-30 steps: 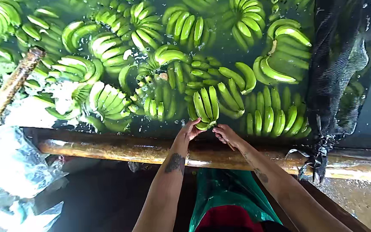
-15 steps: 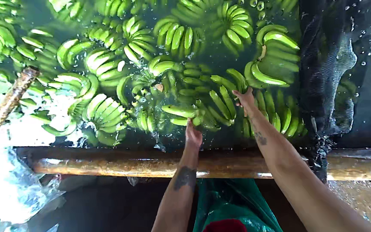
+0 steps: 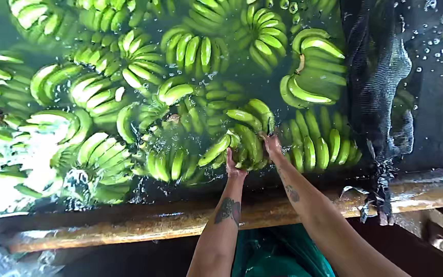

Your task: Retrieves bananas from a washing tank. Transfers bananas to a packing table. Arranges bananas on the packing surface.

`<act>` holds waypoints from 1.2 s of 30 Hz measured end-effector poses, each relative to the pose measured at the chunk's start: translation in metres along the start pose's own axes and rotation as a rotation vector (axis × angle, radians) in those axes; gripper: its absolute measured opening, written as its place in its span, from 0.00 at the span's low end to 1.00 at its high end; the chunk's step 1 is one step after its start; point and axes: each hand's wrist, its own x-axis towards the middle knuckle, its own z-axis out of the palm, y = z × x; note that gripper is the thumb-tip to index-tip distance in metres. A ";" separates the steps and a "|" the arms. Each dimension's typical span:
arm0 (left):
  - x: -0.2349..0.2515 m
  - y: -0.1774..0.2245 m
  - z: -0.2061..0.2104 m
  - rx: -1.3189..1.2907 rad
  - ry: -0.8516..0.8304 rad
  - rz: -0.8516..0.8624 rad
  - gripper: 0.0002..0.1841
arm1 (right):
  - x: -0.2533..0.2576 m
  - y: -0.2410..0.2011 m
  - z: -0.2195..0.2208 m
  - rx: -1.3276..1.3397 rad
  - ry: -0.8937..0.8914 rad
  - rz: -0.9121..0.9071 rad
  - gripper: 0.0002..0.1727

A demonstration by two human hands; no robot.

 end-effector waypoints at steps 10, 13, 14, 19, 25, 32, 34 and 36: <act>-0.102 0.058 0.020 0.300 -0.438 0.102 0.29 | -0.127 -0.049 -0.044 0.481 -0.051 -0.179 0.41; -0.138 0.071 0.056 0.342 -0.593 0.130 0.27 | -0.172 -0.093 -0.074 0.511 0.013 -0.282 0.43; -0.149 0.073 0.071 0.345 -0.639 0.137 0.27 | -0.183 -0.104 -0.085 0.536 0.038 -0.327 0.43; -0.185 0.067 0.158 0.320 -0.880 0.089 0.29 | -0.223 -0.157 -0.158 0.634 0.136 -0.442 0.42; -0.265 -0.014 0.248 0.301 -0.910 0.129 0.27 | -0.249 -0.174 -0.282 0.672 0.207 -0.476 0.37; -0.318 -0.162 0.319 0.261 -0.874 0.126 0.30 | -0.239 -0.153 -0.449 0.614 0.193 -0.411 0.36; -0.329 -0.195 0.335 0.253 -0.799 0.121 0.29 | -0.227 -0.144 -0.484 0.637 0.181 -0.391 0.36; -0.343 -0.223 0.357 0.286 -0.706 0.130 0.28 | -0.215 -0.141 -0.517 0.659 0.164 -0.382 0.35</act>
